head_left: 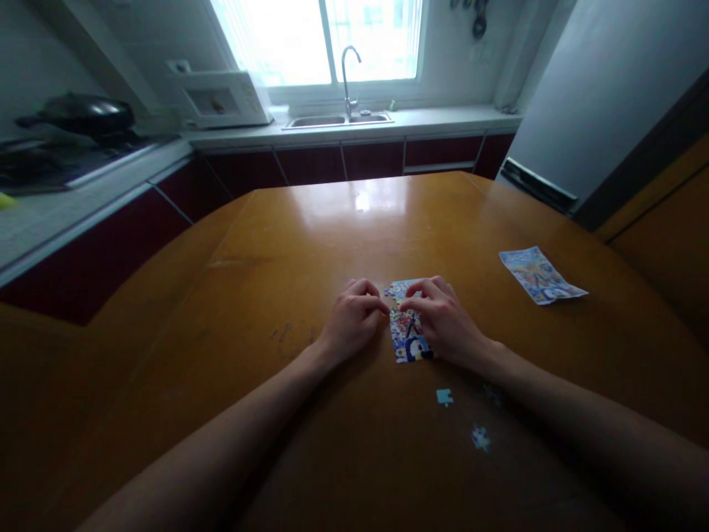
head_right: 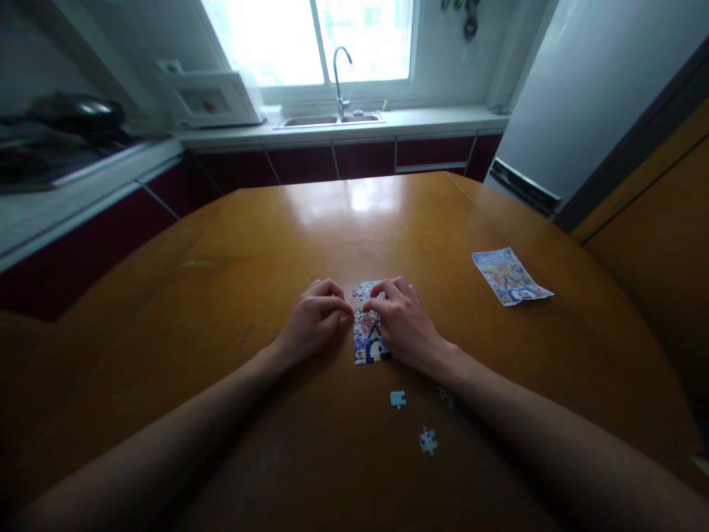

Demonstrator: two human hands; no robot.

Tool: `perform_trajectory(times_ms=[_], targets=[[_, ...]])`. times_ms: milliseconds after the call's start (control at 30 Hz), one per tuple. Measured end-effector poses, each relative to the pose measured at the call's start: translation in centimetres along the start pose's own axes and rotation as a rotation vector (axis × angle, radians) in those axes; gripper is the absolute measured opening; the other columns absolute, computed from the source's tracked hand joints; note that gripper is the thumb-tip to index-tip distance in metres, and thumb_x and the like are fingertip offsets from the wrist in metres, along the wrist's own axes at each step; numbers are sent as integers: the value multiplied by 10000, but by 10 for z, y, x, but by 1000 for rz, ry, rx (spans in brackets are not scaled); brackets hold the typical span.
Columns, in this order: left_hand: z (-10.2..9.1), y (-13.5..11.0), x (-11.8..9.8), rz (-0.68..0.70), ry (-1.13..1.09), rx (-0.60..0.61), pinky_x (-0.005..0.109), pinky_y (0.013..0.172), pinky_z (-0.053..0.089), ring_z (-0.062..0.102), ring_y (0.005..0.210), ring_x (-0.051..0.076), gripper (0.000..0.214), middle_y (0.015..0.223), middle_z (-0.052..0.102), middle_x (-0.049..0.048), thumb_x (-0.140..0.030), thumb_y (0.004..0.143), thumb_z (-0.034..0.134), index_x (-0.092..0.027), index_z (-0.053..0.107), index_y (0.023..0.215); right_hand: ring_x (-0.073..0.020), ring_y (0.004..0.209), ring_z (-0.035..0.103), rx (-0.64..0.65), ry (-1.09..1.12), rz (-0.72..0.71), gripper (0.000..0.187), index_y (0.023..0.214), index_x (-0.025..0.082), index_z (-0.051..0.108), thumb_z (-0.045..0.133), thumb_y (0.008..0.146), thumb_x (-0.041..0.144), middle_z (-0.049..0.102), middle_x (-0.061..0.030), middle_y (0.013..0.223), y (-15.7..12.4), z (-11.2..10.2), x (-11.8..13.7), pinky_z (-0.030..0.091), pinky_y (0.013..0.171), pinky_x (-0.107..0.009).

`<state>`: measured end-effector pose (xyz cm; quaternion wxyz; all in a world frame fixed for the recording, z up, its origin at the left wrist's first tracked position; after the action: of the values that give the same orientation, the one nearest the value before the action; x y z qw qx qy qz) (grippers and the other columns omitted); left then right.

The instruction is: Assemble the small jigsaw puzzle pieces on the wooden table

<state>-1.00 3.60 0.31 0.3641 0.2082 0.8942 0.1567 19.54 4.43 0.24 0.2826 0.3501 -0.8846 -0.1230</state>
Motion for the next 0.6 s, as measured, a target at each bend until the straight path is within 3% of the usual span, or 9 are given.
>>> perform_trajectory(times_ms=[300, 500, 600], targets=[[1, 0, 0, -9, -16, 39, 357, 806, 473, 538, 844, 190, 277, 790, 601, 27, -42, 797, 601, -245, 766, 707, -273, 1101, 471, 75, -25, -8, 228, 901, 267, 730, 576, 882, 99, 642, -63, 1128, 1, 3, 6, 358, 885, -429], [-1, 1, 0, -17, -24, -17, 362, 813, 471, 542, 866, 194, 286, 825, 609, 36, -36, 785, 560, -228, 759, 713, -259, 1013, 526, -188, 26, 203, 308, 866, 224, 690, 484, 796, 5, 667, -67, 1002, 2, -6, -5, 362, 855, -426], [0, 2, 1, -16, -15, -13, 366, 820, 470, 539, 876, 198, 279, 832, 609, 37, -48, 790, 565, -232, 762, 720, -263, 1008, 532, -222, 32, 234, 312, 838, 230, 702, 481, 801, 13, 668, -65, 985, 2, -6, -9, 354, 848, -430]])
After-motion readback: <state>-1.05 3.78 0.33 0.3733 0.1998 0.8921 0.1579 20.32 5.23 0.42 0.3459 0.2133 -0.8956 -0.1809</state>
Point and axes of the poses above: each hand's wrist, its own y-axis towards the middle knuckle, its own z-axis out of the palm, x = y × z, the point moved 1 cm from there along y, towards the middle knuckle
